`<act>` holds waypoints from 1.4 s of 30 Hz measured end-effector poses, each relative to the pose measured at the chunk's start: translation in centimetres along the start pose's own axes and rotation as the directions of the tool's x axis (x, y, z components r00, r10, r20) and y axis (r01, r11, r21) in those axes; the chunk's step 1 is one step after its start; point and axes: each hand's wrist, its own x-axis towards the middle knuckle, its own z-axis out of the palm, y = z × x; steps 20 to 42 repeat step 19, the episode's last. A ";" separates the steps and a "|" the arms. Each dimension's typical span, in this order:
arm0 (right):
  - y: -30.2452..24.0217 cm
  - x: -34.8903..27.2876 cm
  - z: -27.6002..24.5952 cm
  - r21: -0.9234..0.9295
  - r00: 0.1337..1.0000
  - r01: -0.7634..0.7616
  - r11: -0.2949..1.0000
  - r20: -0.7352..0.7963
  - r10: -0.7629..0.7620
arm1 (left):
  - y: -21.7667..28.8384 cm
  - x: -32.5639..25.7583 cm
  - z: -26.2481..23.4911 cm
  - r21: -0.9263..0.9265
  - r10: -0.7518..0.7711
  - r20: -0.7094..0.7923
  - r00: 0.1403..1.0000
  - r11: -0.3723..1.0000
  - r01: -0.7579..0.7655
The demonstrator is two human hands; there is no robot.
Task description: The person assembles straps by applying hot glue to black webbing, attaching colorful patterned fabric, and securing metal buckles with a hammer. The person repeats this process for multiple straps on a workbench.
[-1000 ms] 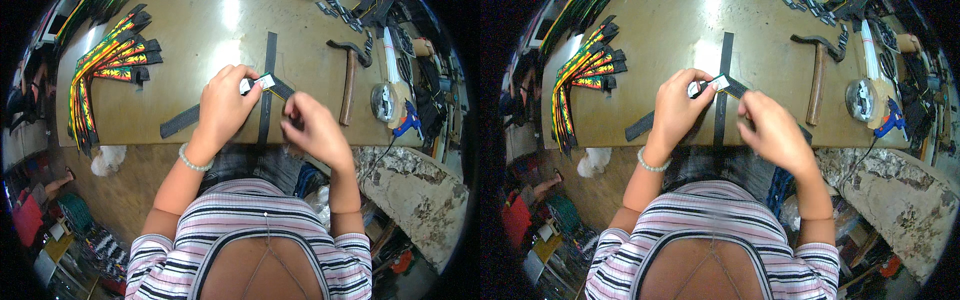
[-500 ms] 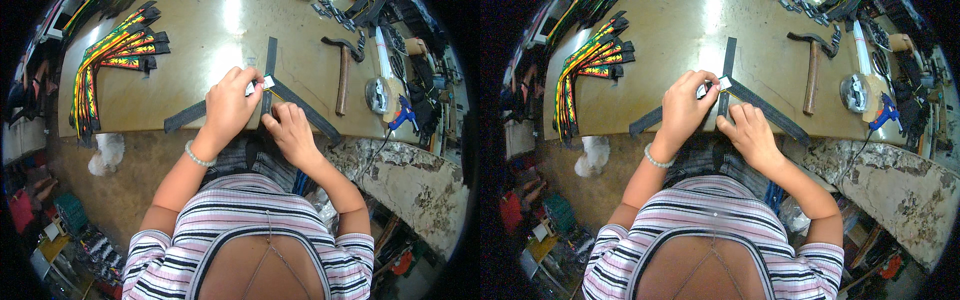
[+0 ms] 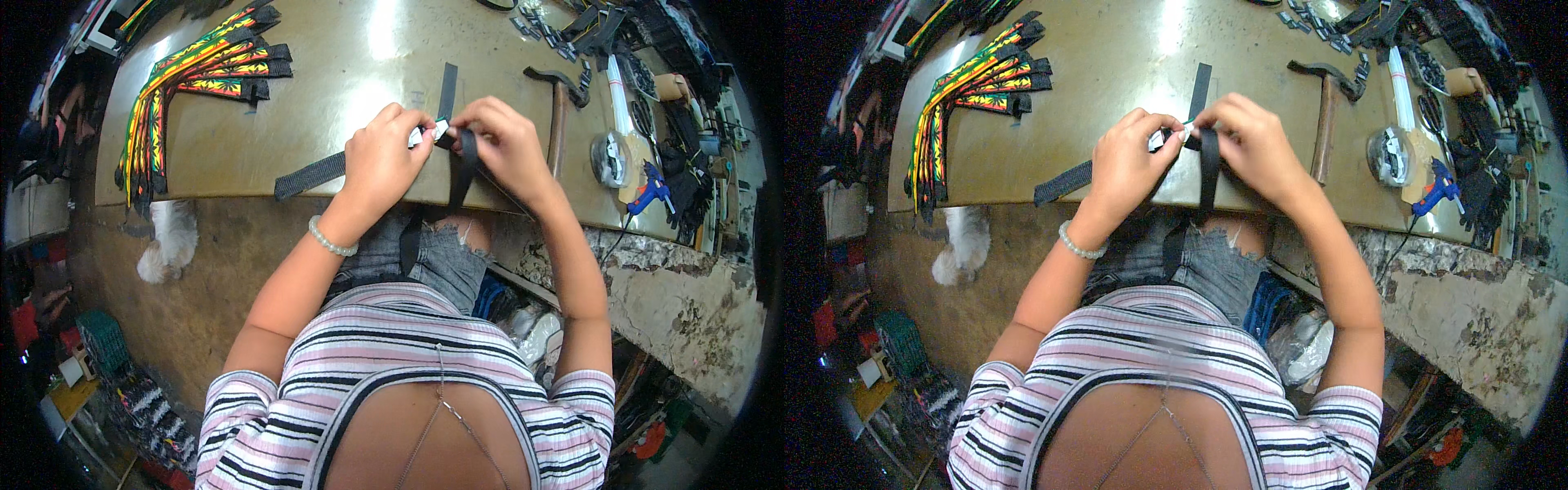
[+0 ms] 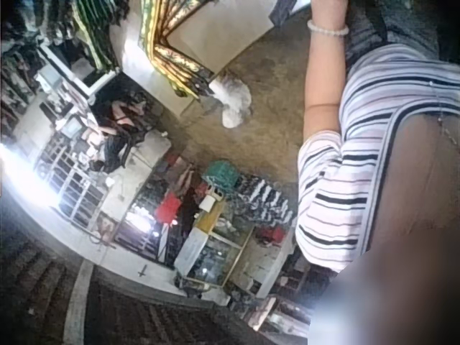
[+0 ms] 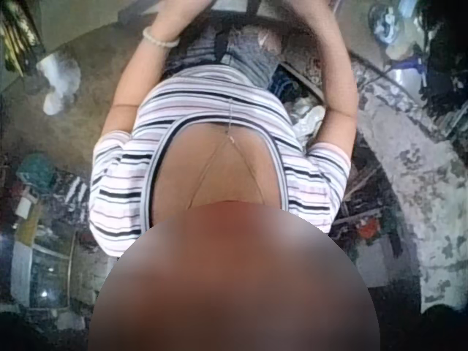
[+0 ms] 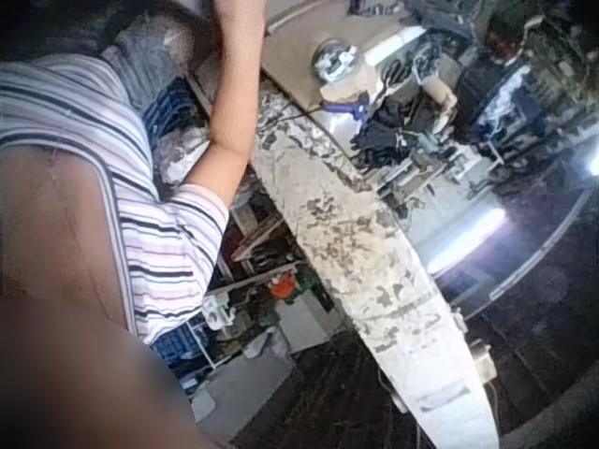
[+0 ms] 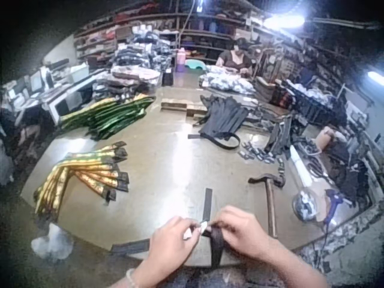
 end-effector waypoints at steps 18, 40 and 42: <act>2.2 7.1 -1.3 -0.116 0.747 -0.616 0.779 0.229 0.624 | 1.6 -0.4 0.6 0.323 -0.003 0.170 0.985 0.945 -0.053; 1.5 10.6 0.7 -0.045 0.815 -0.517 0.855 0.277 0.508 | -0.6 0.3 -1.6 0.361 0.046 0.127 0.991 0.928 -0.090; 1.5 10.6 0.7 -0.045 0.815 -0.517 0.855 0.277 0.508 | -0.6 0.3 -1.6 0.361 0.046 0.127 0.991 0.928 -0.090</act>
